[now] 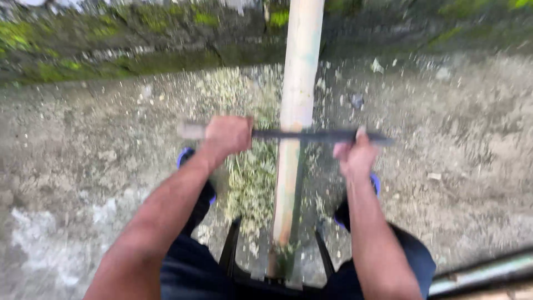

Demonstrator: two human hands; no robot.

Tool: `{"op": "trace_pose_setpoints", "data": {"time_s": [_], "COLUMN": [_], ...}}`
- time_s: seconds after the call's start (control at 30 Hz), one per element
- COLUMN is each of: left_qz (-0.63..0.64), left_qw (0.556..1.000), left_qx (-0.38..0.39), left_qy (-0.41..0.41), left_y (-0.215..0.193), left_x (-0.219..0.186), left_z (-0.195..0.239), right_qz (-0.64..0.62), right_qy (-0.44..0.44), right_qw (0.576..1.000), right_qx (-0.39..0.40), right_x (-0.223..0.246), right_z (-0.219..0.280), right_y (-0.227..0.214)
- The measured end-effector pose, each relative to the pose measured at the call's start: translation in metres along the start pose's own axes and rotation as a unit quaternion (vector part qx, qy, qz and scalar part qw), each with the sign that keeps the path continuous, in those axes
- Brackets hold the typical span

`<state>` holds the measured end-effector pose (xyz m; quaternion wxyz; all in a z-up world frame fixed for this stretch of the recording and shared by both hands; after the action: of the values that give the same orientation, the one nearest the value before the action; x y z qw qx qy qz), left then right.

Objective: Scrape the outer layer of a bamboo pole using a machete.

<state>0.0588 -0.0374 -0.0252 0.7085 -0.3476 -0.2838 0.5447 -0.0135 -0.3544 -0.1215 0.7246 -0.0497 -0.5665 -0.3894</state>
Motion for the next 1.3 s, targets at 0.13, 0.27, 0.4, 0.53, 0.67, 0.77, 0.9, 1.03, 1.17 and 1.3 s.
{"op": "trace_pose_setpoints", "data": {"time_s": [0.13, 0.27, 0.4, 0.53, 0.67, 0.77, 0.9, 1.03, 1.17, 1.3], "left_qz": [0.023, -0.018, -0.001, -0.051, 0.007, 0.037, 0.041, 0.119, 0.130, 0.227], "left_qw": [0.996, 0.998, 0.998, 0.998, 0.998, 0.998, 0.997, 0.992, 0.990, 0.970], "left_qx": [-0.091, 0.041, -0.046, -0.045, -0.016, -0.023, 0.047, -0.041, -0.060, -0.091], "left_qy": [-0.006, -0.039, -0.043, -0.017, -0.062, -0.042, -0.038, 0.003, 0.007, 0.013], "left_y": [-0.031, -0.022, -0.033, -0.024, -0.041, 0.001, 0.055, 0.046, 0.036, 0.054], "left_x": [-0.002, -0.006, -0.009, -0.016, -0.013, 0.004, 0.009, 0.008, 0.017, 0.018], "left_z": [0.005, 0.007, 0.004, 0.003, 0.007, 0.011, 0.013, -0.010, -0.023, -0.036], "right_qz": [-0.010, -0.035, -0.063, -0.020, -0.048, 0.028, 0.120, 0.072, 0.076, 0.154], "right_qy": [-0.029, 0.011, -0.040, 0.072, 0.027, 0.023, -0.093, -0.059, -0.098, -0.119], "right_qw": [0.999, 0.999, 0.991, 0.997, 0.995, 0.999, 0.987, 0.995, 0.991, 0.980], "right_qx": [0.026, 0.019, 0.110, -0.022, 0.087, 0.038, 0.053, 0.039, 0.059, 0.035], "right_x": [0.001, -0.030, -0.014, -0.037, -0.004, 0.018, 0.056, 0.048, 0.059, 0.084], "right_z": [-0.016, -0.037, -0.043, -0.033, -0.046, -0.004, 0.037, -0.001, 0.013, -0.005], "right_y": [0.002, -0.013, -0.001, -0.021, 0.013, 0.020, 0.033, 0.029, 0.041, 0.073]}}
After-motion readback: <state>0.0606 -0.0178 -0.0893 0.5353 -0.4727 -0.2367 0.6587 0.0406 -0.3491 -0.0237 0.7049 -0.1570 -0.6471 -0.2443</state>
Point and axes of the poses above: each hand's wrist, its own z-axis away from the middle knuckle, its own y-axis out of the palm, x = y × z, the point moved 9 cm from there along -z, towards the middle knuckle, and after that the axes turned 9 degrees about -y, right-handed, at the moved point
